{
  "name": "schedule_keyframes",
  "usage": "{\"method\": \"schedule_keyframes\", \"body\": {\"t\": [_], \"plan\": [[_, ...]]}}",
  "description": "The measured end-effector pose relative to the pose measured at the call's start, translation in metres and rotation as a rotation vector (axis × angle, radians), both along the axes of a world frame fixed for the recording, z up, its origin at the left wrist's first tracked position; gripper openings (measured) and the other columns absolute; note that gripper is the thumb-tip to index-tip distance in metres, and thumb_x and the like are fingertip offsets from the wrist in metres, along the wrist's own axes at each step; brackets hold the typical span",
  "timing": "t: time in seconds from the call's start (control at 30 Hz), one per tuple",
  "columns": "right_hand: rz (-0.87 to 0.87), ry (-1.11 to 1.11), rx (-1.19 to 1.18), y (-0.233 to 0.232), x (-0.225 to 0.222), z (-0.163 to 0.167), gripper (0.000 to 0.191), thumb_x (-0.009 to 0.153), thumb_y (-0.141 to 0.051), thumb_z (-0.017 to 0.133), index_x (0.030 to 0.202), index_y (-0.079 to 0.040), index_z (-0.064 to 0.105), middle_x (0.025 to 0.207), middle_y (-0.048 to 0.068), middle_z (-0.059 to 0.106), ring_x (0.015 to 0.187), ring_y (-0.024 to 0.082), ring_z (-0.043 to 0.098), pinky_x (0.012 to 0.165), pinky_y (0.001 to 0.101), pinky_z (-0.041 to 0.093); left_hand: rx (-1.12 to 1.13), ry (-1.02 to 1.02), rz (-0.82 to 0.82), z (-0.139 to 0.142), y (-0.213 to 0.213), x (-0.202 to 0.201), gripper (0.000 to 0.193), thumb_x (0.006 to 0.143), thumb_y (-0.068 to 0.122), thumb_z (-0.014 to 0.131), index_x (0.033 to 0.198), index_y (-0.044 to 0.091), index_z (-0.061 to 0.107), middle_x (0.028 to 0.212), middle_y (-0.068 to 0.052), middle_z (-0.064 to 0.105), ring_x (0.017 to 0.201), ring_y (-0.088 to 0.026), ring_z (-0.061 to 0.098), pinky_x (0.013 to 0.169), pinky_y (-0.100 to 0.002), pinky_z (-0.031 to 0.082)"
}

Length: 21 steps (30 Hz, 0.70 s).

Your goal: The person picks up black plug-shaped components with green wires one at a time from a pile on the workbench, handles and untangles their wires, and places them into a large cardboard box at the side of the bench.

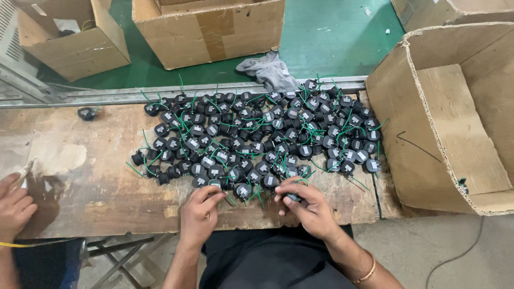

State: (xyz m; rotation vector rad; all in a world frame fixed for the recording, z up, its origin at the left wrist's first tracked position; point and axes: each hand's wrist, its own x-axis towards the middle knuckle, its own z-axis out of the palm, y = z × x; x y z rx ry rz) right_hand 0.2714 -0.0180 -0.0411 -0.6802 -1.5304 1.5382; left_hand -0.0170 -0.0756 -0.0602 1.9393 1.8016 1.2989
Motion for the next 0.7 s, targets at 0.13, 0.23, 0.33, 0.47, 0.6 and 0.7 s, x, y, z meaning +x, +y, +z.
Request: {"method": "schedule_keyframes", "body": {"t": [0.13,0.23,0.33,0.47,0.6,0.7], "plan": [[-0.013,0.008,-0.019,-0.002,0.007,-0.014,0.019,0.1,0.008,0.056,0.113,0.003,0.07,0.117,0.011,0.055,0.101,0.017,0.065,0.079,0.0327,0.066,-0.015,0.055,0.025,-0.001,-0.003,0.001,0.016,0.075,-0.002,0.074,0.088,0.008,0.075,0.096,-0.005,0.072,0.087,-0.024,0.068,0.072,-0.037,0.054],[-0.089,0.002,0.002,-0.001,0.007,-0.017,0.017,0.098,0.006,0.061,0.113,0.001,0.069,0.114,0.01,0.057,0.098,0.016,0.065,0.08,0.0303,0.063,0.088,-0.133,0.119,-0.003,-0.005,0.008,0.012,0.087,-0.003,0.066,0.098,0.003,0.067,0.103,-0.007,0.069,0.094,-0.024,0.066,0.084,-0.036,0.053],[-0.154,-0.038,0.114,0.0,0.004,-0.011,0.027,0.093,0.006,0.069,0.119,0.0,0.065,0.114,0.009,0.056,0.104,0.015,0.061,0.088,0.0286,0.057,0.19,-0.281,0.209,-0.002,-0.007,0.024,0.007,0.099,-0.001,0.06,0.104,0.003,0.061,0.107,-0.009,0.067,0.1,-0.024,0.062,0.092,-0.035,0.049],[-0.079,0.075,-0.065,-0.004,-0.003,-0.001,0.053,0.084,0.006,0.074,0.133,-0.003,0.055,0.12,0.007,0.049,0.112,0.016,0.057,0.093,0.0299,0.057,0.385,-0.82,-0.071,0.006,-0.01,0.056,0.005,0.108,0.007,0.057,0.113,0.005,0.056,0.106,-0.007,0.062,0.098,-0.017,0.057,0.089,-0.031,0.048],[0.109,-0.125,-0.022,-0.013,-0.012,-0.007,0.07,0.078,-0.002,0.082,0.14,-0.005,0.05,0.124,0.006,0.047,0.117,0.019,0.055,0.095,0.0318,0.061,0.106,-0.825,-0.408,0.023,0.002,0.084,0.018,0.101,0.005,0.061,0.12,0.004,0.062,0.104,-0.008,0.063,0.088,-0.018,0.064,0.08,-0.033,0.055],[0.052,-0.298,0.441,-0.019,-0.02,-0.018,0.064,0.076,-0.007,0.089,0.13,-0.002,0.055,0.137,0.013,0.051,0.13,0.028,0.052,0.107,0.0361,0.044,0.208,-0.35,-0.397,0.039,0.015,0.093,0.018,0.094,0.002,0.07,0.111,0.007,0.067,0.103,-0.006,0.071,0.1,-0.026,0.066,0.089,-0.038,0.055]]}}
